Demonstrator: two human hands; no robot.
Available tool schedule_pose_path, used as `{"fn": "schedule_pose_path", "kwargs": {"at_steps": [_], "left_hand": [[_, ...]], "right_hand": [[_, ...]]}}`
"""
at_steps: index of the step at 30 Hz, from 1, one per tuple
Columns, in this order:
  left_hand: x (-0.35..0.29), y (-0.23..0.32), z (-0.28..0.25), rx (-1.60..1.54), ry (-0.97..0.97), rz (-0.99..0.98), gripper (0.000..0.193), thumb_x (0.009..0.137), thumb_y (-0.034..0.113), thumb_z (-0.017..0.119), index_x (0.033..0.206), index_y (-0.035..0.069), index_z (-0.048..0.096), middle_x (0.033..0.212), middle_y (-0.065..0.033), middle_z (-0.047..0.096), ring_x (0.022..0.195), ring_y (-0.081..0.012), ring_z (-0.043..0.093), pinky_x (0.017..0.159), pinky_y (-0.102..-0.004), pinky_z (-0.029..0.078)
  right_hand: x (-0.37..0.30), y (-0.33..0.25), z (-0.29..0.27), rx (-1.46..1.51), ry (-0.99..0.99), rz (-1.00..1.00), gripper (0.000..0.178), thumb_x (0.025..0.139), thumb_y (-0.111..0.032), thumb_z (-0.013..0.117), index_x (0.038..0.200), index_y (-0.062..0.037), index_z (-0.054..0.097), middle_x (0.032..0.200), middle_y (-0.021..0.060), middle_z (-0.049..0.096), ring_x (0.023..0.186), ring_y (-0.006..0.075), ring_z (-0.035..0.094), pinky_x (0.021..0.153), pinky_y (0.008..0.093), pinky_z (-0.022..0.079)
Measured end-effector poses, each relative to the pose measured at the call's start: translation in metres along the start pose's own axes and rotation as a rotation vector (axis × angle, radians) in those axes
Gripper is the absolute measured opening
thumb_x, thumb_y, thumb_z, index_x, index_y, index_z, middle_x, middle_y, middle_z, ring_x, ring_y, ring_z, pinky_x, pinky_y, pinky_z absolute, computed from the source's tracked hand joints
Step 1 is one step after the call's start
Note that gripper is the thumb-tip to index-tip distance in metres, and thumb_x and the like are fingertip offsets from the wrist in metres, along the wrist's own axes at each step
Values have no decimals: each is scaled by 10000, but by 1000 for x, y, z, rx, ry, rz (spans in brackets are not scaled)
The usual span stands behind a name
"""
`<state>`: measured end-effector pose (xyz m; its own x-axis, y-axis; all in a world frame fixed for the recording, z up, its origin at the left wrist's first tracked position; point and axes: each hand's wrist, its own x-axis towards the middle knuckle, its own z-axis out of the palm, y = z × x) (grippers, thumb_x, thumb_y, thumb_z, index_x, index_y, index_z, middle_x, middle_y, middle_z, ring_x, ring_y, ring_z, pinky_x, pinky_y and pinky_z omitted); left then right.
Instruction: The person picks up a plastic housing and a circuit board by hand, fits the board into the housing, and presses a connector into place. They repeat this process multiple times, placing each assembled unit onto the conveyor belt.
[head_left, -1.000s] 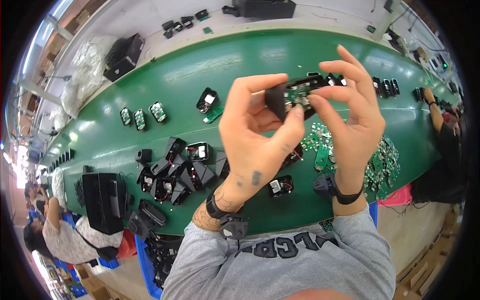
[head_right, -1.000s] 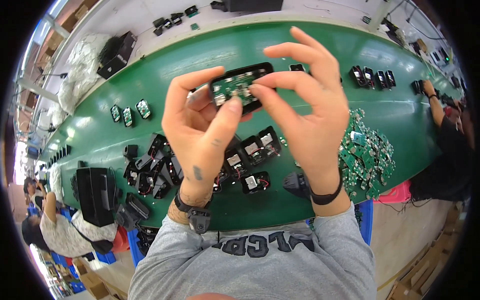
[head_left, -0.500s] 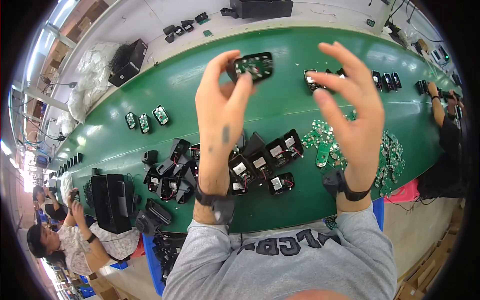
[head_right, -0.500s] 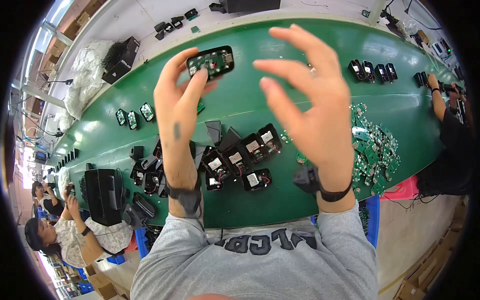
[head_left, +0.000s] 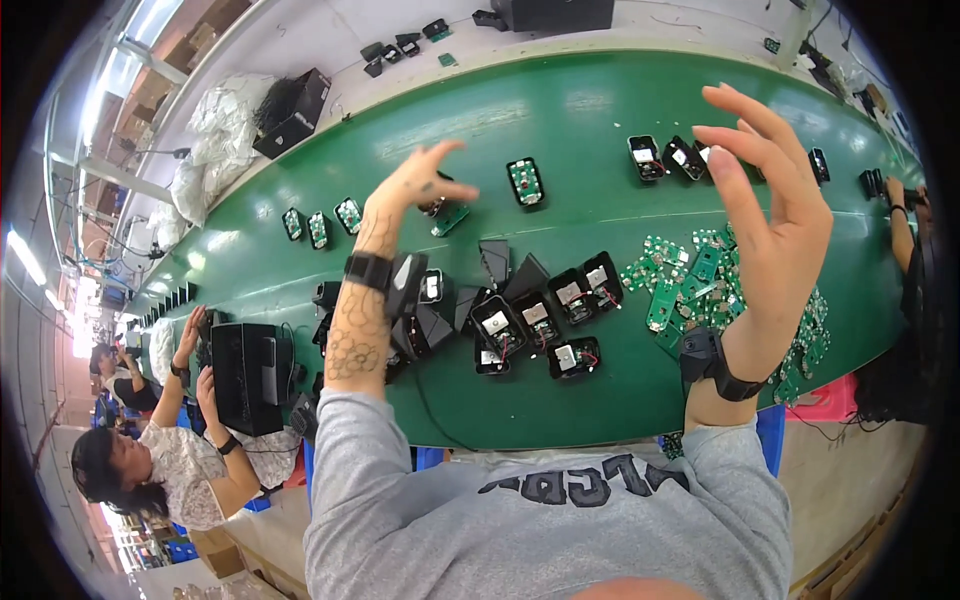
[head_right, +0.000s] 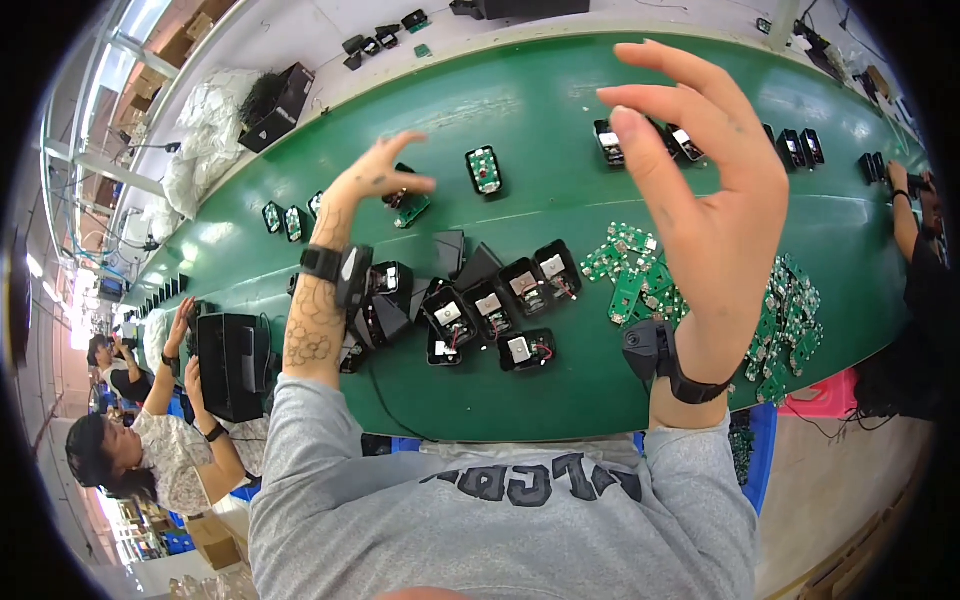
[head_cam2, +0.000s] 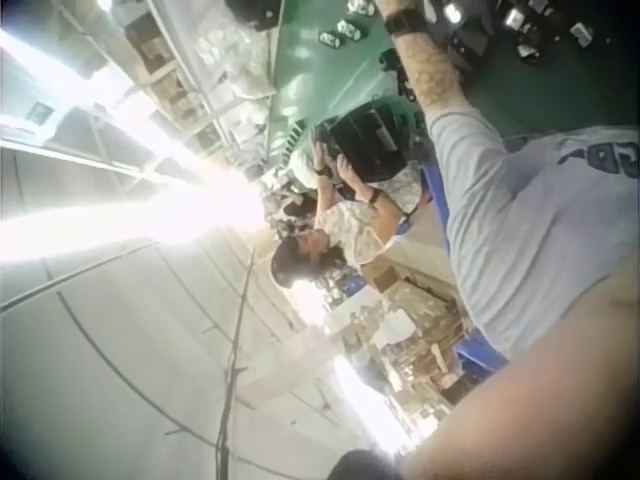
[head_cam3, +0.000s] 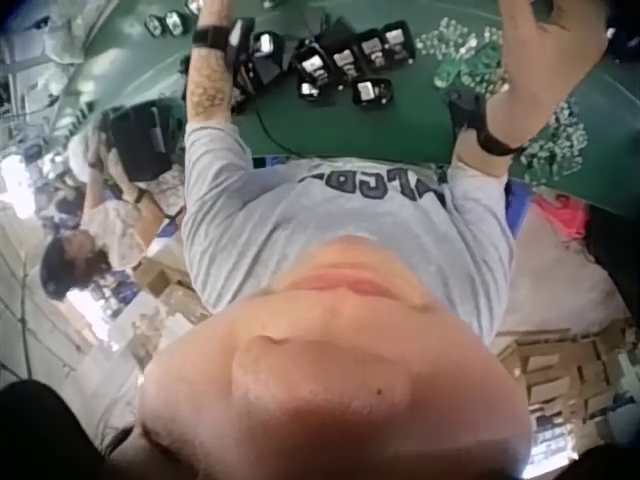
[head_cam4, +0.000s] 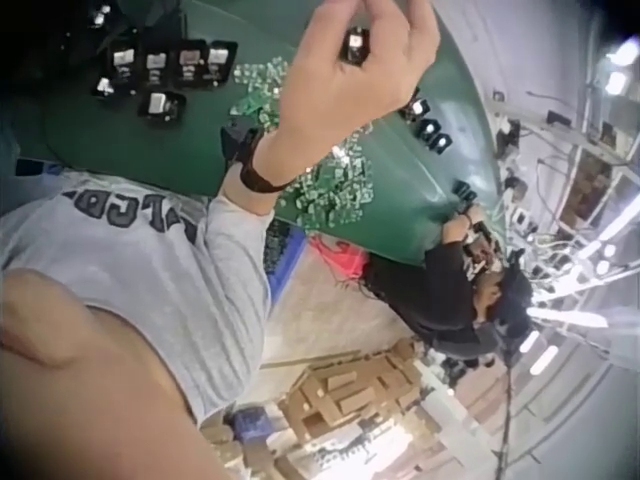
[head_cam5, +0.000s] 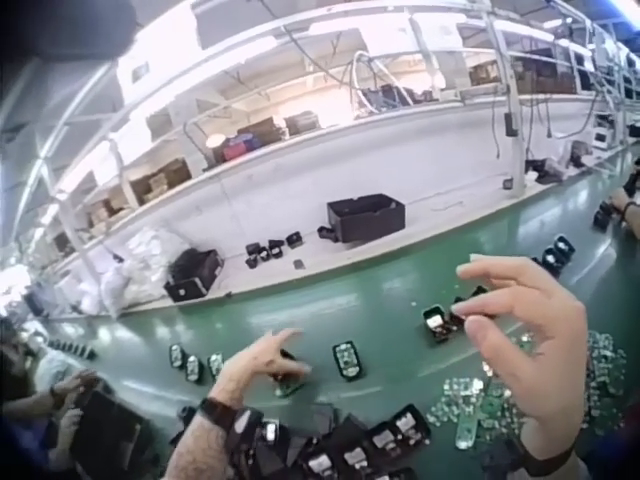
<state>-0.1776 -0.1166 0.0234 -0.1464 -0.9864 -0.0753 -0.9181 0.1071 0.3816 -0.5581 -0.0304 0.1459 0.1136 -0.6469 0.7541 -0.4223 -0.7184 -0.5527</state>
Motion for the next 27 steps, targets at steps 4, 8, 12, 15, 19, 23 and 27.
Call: {"fn": "schedule_pose_path", "kwargs": {"at_steps": [4,8,12,15,19,23,27], "left_hand": [[-34,0,35,124,-14,62,577,684,304,835,1159,158,543,1110,-233,525,1028,-431,538,914,-460,465],[-53,-21,43,-66,89,66,354,757,118,727,1074,105,571,964,-188,565,917,-361,572,811,-422,502],[-50,-5,41,-106,283,45,329,777,115,665,1090,94,566,895,-184,600,810,-330,603,775,-401,504],[-51,-10,46,-291,442,-3,335,775,97,658,1098,98,566,860,-151,607,734,-254,605,679,-360,508],[-62,46,33,-1035,577,-236,330,834,56,628,1151,114,560,897,-31,617,721,-112,602,572,-246,507],[-103,136,23,-1628,533,26,411,891,128,567,1287,98,461,1076,-75,594,865,-153,631,678,-283,547],[-141,189,15,-1705,595,125,435,903,131,530,1320,80,420,1139,-121,573,987,-200,630,779,-339,566]], "right_hand": [[-3,-2,2,36,-13,-87,102,821,-25,647,901,-8,707,1097,110,687,1061,244,627,913,341,474],[-9,3,12,180,-27,-158,129,765,-12,709,890,-44,703,1058,77,687,1054,277,629,893,371,498],[-15,-1,10,193,-93,-179,117,794,-53,698,911,-46,703,1007,70,686,994,270,636,857,368,511],[-17,0,22,211,-228,-166,121,821,-100,683,928,-50,709,998,75,685,961,268,635,839,362,515],[-20,3,41,214,-391,-122,235,833,-161,690,1053,-77,693,1075,100,664,989,293,619,872,371,503],[-25,-3,62,299,-387,-355,398,780,-181,749,1160,-122,649,1215,106,597,1081,327,569,931,410,480],[-29,-21,69,437,-331,-470,440,720,-152,795,1136,-126,653,1256,87,567,1154,326,508,966,422,460]]}}
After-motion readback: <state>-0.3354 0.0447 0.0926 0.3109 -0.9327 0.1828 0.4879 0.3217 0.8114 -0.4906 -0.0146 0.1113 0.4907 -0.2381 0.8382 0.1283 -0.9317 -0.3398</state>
